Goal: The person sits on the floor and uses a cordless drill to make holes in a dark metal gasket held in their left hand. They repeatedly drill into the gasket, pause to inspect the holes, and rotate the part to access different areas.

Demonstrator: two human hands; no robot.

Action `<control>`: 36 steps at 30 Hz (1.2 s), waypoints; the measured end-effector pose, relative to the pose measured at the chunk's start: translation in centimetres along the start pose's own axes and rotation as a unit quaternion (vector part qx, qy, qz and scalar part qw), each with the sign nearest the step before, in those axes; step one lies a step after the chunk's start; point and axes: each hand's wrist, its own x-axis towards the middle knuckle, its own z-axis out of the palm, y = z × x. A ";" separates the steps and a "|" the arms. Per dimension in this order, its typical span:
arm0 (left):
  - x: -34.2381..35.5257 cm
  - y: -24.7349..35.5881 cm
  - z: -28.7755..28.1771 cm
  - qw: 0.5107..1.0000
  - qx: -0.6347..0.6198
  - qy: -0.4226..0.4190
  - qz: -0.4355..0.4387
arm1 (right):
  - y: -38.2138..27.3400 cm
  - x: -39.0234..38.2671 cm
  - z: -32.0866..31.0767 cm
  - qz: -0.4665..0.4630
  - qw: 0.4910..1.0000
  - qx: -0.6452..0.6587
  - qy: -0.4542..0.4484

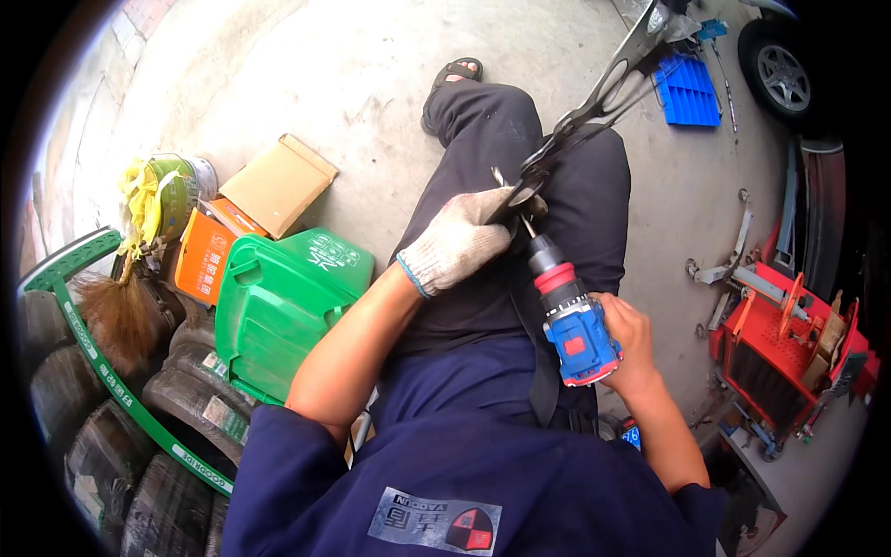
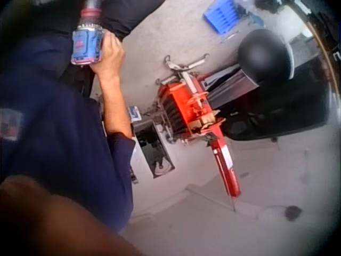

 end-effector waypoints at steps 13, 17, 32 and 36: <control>-0.1 -0.4 0.4 0.999 0.037 0.023 -0.002 | 0.0 0.0 0.2 0.011 1.000 0.020 0.005; 0.4 -1.4 0.8 0.990 0.131 0.045 0.041 | -0.3 0.7 0.1 0.016 1.000 0.020 0.002; 0.8 -1.8 1.5 0.991 0.103 0.057 0.064 | -4.4 -1.5 -2.7 0.082 0.996 0.026 -0.001; 1.0 -2.0 1.4 0.988 0.125 0.059 0.067 | -4.1 -1.1 -2.2 0.090 0.996 0.007 -0.010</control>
